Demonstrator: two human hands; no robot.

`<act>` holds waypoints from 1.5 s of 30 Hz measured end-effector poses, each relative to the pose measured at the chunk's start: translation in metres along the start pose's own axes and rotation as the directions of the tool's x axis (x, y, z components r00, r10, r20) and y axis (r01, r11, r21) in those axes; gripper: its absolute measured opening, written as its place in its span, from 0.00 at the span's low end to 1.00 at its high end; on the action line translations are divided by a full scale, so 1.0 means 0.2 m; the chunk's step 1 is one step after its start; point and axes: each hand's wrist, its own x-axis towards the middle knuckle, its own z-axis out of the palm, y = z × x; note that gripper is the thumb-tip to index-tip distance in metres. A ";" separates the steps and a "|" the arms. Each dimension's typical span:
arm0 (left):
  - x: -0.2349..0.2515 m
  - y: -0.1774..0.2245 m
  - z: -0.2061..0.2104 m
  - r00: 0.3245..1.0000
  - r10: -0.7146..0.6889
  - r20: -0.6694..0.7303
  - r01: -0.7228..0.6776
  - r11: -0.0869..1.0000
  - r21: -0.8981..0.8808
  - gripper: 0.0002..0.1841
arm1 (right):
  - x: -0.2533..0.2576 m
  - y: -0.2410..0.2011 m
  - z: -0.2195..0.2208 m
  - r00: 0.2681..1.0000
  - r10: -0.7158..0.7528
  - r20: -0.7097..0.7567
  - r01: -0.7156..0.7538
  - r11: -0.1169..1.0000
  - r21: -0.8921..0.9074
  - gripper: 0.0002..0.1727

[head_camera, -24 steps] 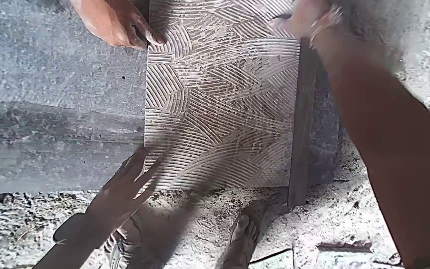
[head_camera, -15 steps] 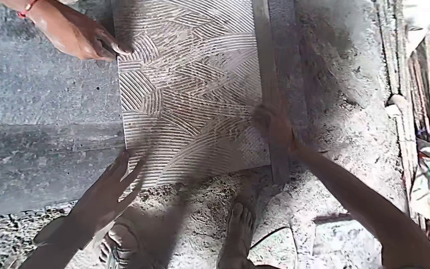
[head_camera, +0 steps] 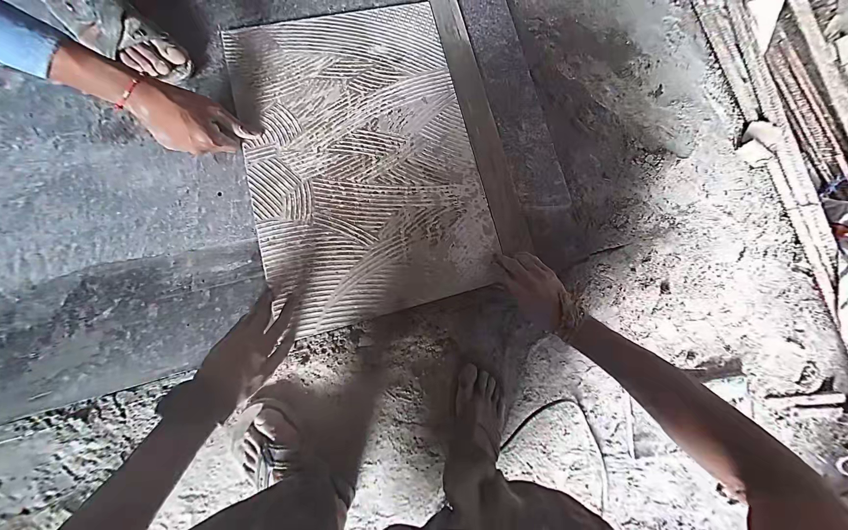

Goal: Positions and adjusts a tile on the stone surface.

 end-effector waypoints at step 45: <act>-0.11 0.05 0.11 0.997 -0.024 -0.079 0.027 0.999 0.032 0.23 | -0.02 -0.06 -0.03 0.984 0.031 0.175 -0.022 0.998 -0.053 0.16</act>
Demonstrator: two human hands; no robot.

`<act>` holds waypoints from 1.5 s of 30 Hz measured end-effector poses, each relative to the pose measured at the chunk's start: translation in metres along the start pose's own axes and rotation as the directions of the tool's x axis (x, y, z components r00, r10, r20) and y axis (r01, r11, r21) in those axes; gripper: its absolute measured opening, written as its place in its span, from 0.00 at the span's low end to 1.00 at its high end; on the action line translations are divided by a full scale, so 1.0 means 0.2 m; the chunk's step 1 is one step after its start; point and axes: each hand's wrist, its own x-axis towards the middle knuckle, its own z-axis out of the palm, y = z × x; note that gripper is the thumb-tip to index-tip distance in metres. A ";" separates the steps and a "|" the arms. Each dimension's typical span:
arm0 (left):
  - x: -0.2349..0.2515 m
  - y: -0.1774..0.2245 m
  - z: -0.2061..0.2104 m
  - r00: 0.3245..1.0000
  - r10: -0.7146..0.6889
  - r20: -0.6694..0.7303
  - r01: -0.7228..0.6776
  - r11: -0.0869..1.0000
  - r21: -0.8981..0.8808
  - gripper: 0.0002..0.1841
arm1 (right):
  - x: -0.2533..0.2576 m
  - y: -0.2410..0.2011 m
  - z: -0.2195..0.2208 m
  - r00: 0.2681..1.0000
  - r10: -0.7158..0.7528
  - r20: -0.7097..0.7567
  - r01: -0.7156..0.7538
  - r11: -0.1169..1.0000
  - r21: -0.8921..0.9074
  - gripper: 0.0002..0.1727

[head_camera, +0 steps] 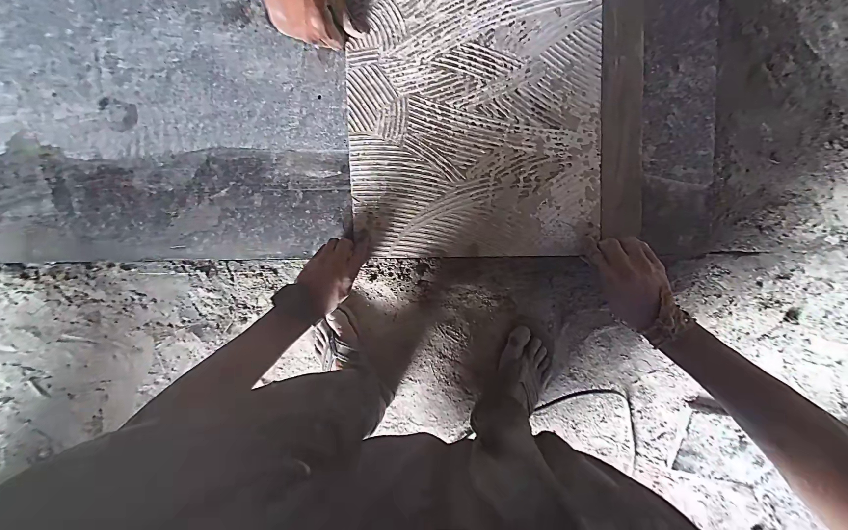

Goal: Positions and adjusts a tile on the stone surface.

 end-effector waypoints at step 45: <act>0.02 -0.02 0.05 0.940 0.137 -0.313 -0.103 0.987 0.122 0.22 | 0.02 -0.02 -0.04 0.990 -0.140 -0.015 0.135 0.975 -0.175 0.08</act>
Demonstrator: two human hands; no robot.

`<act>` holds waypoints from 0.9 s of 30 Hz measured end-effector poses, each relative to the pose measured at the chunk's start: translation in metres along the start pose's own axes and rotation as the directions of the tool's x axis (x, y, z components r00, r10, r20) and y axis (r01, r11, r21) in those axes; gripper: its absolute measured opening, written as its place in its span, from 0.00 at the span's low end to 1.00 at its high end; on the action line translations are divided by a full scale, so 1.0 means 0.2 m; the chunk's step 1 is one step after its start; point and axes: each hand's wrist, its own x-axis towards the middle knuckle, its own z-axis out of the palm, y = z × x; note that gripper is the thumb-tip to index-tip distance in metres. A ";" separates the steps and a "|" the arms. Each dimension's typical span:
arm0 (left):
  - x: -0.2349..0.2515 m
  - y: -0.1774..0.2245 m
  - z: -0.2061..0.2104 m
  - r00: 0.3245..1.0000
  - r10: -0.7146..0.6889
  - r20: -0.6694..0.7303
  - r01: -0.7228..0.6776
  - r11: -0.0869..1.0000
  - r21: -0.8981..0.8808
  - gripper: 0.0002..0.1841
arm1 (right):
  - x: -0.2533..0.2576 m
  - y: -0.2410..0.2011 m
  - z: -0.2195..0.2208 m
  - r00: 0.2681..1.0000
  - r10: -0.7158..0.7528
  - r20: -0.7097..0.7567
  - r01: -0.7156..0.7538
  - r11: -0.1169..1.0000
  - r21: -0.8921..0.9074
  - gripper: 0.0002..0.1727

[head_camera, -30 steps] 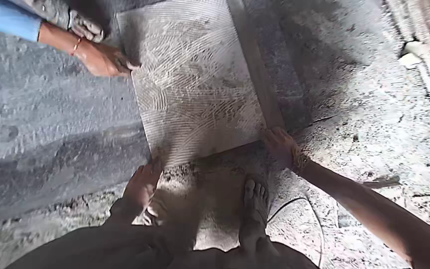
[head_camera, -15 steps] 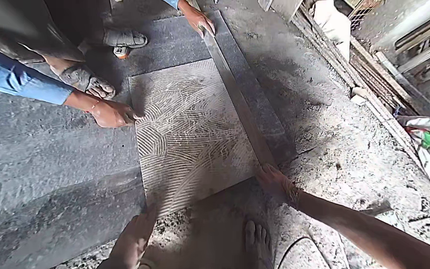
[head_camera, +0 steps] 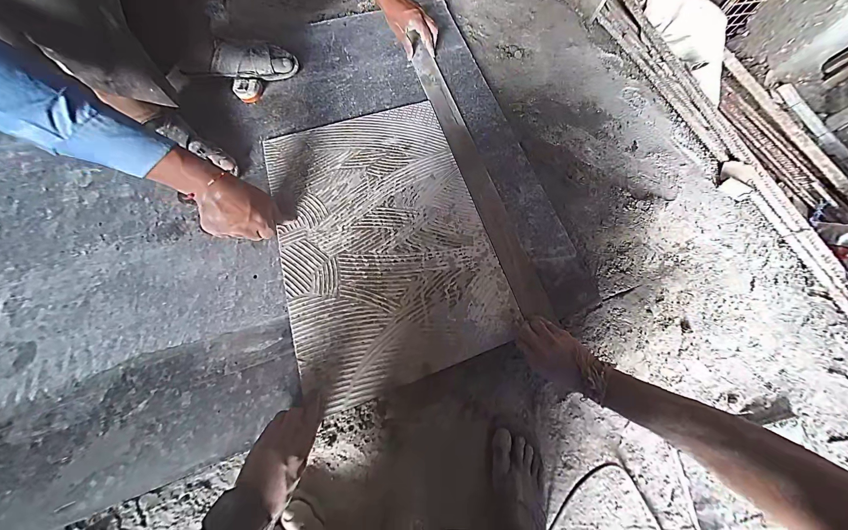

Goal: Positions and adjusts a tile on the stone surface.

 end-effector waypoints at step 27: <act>0.08 0.01 -0.13 0.852 -0.078 0.518 0.096 0.995 -0.007 0.26 | 0.06 -0.06 -0.05 0.981 0.173 0.088 -0.189 0.953 0.238 0.10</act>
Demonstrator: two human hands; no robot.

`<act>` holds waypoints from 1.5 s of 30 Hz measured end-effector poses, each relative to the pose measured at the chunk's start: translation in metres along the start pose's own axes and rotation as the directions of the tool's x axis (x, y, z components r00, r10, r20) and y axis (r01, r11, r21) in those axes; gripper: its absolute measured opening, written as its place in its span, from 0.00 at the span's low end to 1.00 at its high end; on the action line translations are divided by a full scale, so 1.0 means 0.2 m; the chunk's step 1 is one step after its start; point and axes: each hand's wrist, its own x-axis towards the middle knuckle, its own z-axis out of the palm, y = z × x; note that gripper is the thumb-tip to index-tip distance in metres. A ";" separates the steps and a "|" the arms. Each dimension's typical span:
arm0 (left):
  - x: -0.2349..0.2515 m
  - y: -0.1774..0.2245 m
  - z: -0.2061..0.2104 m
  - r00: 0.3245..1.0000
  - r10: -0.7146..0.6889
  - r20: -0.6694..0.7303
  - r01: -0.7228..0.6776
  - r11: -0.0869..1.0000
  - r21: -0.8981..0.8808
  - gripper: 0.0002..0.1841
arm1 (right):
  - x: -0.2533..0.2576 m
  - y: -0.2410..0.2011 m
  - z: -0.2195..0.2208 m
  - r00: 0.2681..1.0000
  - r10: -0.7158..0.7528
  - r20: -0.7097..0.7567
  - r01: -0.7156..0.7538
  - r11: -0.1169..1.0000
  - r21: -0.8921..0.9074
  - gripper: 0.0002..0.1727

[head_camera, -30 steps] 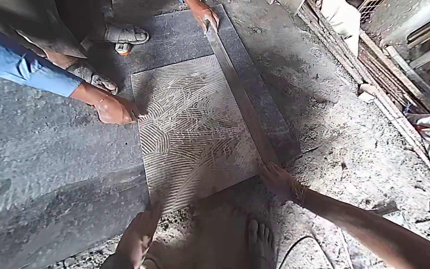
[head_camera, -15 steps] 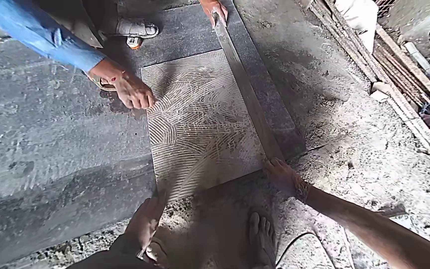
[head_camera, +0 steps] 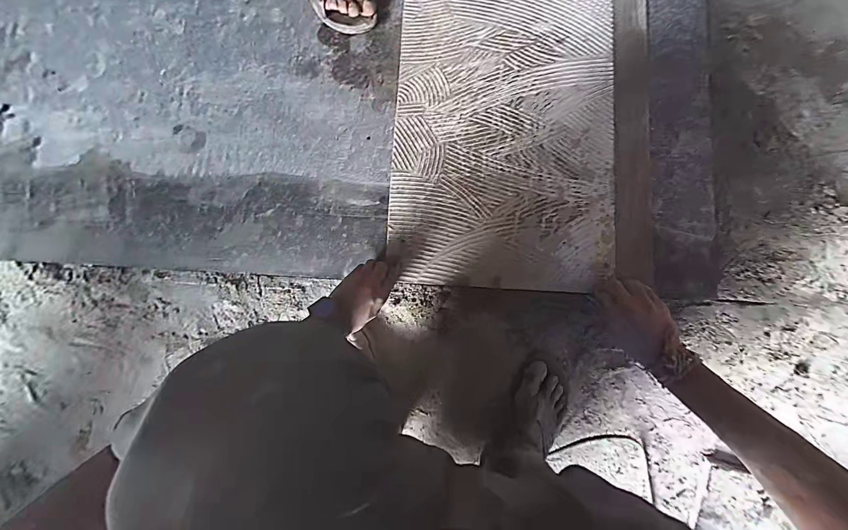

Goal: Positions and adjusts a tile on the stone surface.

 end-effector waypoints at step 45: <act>0.00 -0.04 0.17 0.913 0.107 -0.394 -0.102 0.994 0.034 0.17 | -0.01 0.01 0.06 0.997 -0.043 -0.064 0.039 0.997 -0.060 0.09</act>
